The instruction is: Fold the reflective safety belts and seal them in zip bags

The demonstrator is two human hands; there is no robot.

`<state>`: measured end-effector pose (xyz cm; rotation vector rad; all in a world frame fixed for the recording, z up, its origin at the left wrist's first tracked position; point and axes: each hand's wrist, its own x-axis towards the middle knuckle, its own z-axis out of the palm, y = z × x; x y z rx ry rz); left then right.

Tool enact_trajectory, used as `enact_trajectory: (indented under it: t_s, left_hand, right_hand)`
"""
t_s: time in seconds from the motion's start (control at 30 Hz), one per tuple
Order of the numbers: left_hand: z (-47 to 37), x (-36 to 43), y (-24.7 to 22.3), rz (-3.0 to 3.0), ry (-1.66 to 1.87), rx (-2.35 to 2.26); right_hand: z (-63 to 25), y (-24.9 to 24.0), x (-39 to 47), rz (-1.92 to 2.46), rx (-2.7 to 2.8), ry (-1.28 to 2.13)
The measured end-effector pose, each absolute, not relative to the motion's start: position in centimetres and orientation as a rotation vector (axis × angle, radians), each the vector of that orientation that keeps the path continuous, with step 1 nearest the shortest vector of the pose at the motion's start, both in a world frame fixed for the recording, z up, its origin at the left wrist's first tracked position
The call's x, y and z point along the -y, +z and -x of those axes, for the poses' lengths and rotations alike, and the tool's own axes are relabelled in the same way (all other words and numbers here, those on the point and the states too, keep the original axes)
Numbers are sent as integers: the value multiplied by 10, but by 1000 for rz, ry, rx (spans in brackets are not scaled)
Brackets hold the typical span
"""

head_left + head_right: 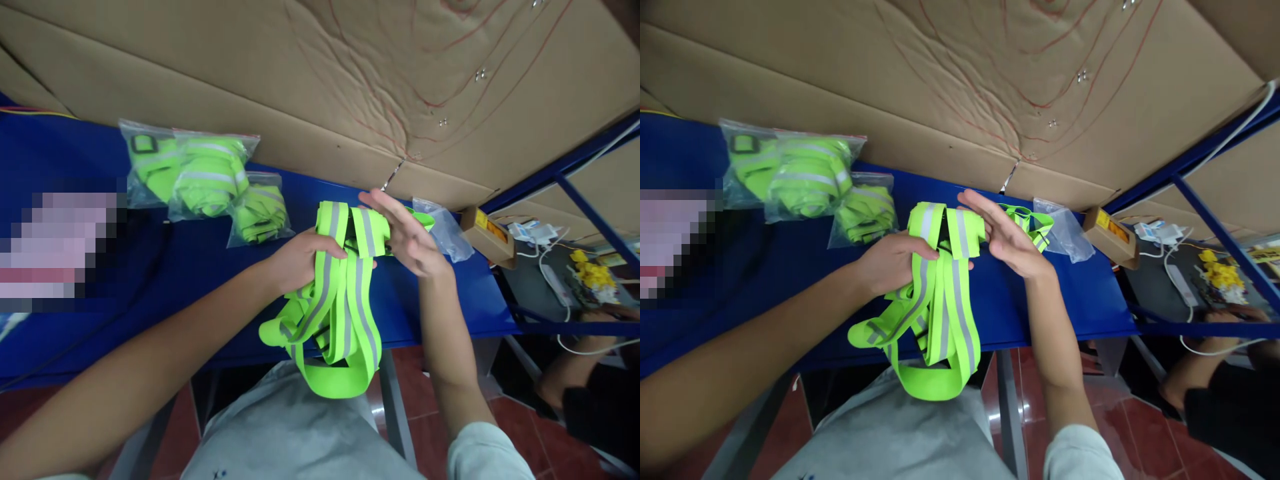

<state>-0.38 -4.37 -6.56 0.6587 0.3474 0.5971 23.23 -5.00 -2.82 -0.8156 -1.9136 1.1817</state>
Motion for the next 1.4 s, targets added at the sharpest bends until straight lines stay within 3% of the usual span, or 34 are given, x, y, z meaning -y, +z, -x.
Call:
enact_trajectory:
  t_s: [0.2,0.43,0.63,1.03,1.4]
  left_hand:
    - [-3,42,-76,-653,714,-414]
    - [-6,44,-79,-547,651,-271]
    - [-2,43,-73,-683,672,-174]
    - [-12,47,-83,-765,674,-430]
    - [-6,46,-74,-761,506,-212]
  right_hand:
    - [-202,-51,48,1217,1717,1051]
    - [-187,-56,53,1136,1662,724]
    - [-189,-58,54,1190,1536,890]
    - [-174,-56,60,1214,1217,1254]
    - [-183,-57,62,1270,1338,762]
